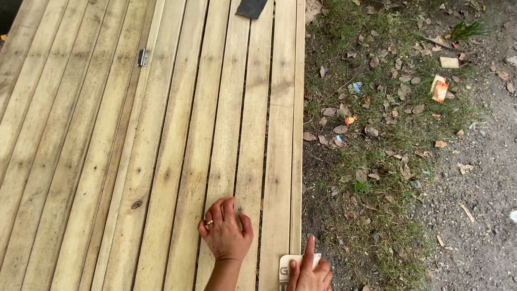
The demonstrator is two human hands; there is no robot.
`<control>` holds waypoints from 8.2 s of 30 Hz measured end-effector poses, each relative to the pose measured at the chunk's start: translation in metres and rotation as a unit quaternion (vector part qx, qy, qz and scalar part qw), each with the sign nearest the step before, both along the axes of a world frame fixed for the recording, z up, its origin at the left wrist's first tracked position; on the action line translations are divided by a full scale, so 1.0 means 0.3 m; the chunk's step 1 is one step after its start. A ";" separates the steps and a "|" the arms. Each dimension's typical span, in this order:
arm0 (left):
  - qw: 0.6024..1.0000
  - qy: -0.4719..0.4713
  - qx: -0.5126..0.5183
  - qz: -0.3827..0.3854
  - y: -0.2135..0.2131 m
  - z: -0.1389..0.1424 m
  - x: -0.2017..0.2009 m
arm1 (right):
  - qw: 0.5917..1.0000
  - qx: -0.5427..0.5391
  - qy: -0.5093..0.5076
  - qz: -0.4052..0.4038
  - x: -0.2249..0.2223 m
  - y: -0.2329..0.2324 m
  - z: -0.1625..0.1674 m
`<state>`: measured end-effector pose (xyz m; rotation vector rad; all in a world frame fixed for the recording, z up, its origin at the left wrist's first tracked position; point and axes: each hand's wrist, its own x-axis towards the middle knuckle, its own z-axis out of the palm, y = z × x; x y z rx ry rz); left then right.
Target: The person sands the slatted wooden surface of a folding table outdoors, rubbing sandpaper back and forth across the planks with one hand while steadying the table with the other. They briefly handle a red sanding block, then continue sanding different sections of the tabletop.
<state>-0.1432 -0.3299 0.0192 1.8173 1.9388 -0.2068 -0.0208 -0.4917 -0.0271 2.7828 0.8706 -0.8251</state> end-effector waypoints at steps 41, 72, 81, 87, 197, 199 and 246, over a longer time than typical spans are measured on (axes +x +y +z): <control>0.985 0.061 0.154 -0.049 0.436 -0.049 0.089 | 0.961 0.215 -0.165 0.051 0.080 0.175 -0.064; 0.958 0.000 0.282 -0.053 0.433 -0.116 0.064 | 0.798 0.209 0.407 -0.391 0.570 1.198 0.100; 0.959 0.008 0.277 -0.060 0.426 -0.130 0.062 | 0.793 0.349 0.413 -0.282 0.559 1.125 0.009; 0.963 0.012 0.264 -0.058 0.413 -0.137 0.058 | 0.914 0.342 0.210 -0.053 0.452 1.065 0.132; 0.976 -0.025 0.215 0.004 0.006 -0.101 -0.195 | 0.966 0.141 -0.045 0.213 0.022 0.926 0.257; 0.978 -0.025 0.208 0.002 0.006 -0.105 -0.197 | 0.960 0.154 -0.046 0.229 0.071 1.065 0.291; 0.970 0.016 0.243 -0.002 0.022 -0.151 -0.247 | 0.913 0.147 -0.059 0.377 0.401 1.422 0.280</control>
